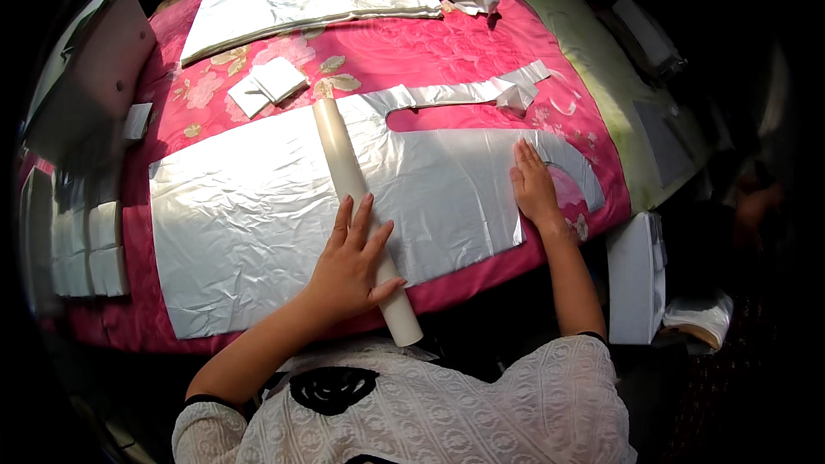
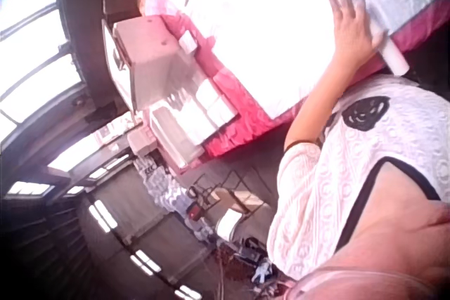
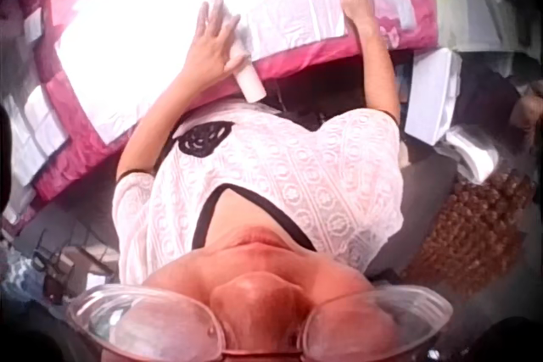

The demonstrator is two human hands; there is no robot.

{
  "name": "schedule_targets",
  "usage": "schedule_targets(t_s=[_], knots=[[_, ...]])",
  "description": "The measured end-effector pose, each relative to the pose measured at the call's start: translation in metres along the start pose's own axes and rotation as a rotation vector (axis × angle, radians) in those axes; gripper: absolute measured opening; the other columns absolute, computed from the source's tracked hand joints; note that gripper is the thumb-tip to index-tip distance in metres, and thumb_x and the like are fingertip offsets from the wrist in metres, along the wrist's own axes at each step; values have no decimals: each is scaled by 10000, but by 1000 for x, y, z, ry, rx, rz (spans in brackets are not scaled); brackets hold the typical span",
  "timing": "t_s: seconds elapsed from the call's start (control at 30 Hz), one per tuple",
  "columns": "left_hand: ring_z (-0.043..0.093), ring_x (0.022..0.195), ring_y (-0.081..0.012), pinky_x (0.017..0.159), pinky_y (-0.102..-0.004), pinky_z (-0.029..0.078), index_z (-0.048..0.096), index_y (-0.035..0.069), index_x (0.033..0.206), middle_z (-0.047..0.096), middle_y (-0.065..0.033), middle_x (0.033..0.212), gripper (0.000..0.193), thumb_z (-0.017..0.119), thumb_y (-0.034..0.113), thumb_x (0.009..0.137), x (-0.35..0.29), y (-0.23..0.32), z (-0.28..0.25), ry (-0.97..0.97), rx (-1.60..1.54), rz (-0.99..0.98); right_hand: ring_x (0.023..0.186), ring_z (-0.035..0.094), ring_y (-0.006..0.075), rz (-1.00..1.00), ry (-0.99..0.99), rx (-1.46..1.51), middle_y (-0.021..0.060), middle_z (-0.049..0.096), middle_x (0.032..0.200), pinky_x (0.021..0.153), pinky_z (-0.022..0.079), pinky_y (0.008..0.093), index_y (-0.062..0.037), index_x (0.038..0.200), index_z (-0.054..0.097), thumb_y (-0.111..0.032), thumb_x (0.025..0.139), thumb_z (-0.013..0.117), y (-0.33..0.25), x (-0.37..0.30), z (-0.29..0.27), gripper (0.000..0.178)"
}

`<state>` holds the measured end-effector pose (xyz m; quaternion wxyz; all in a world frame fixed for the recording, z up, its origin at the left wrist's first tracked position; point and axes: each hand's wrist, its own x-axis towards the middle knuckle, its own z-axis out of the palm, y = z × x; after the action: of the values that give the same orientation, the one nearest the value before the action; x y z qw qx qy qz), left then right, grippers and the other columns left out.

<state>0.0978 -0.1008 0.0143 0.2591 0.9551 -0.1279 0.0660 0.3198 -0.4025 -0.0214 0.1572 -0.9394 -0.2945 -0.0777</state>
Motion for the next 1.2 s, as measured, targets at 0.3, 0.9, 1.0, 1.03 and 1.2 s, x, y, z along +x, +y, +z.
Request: schedule_targets(t_s=[0.3,0.9,1.0,1.03,1.2], knots=[[99,1347,-441,1077,-481,211,512,20,1207,207,-225,1441,633,604,439,741,8,13,6,-3,4,24,1088,535,320,420,135,-317,196,574,1145,916,425,372,4,1085,594,-187,886,444,108,-22,-30,314],[606,886,-136,754,-253,485,568,-11,1046,626,-128,1003,305,623,216,850,18,-1,-39,-300,-1311,-611,715,627,281,-221,-313,795,128,623,781,643,498,334,-22,845,571,-61,732,654,-241,-47,-40,145],[637,763,-139,679,-254,505,612,-2,938,665,-103,854,200,623,173,842,-7,-29,-50,-294,-1323,-673,776,611,276,-492,-159,774,102,618,856,651,491,355,-28,870,570,-121,733,685,-258,-57,-41,201],[643,721,-144,661,-264,511,616,-4,922,668,-101,830,184,619,160,838,-15,-41,-59,-283,-1291,-710,788,607,275,-565,-83,731,96,616,874,649,489,359,-29,874,569,-133,732,692,-260,-60,-43,214],[650,758,-157,680,-260,516,616,-12,890,667,-109,821,118,597,81,819,-83,-116,-108,-159,-1076,-928,728,614,280,-143,-214,217,110,621,818,585,484,347,-36,774,557,-397,671,745,-240,-91,-63,420]])
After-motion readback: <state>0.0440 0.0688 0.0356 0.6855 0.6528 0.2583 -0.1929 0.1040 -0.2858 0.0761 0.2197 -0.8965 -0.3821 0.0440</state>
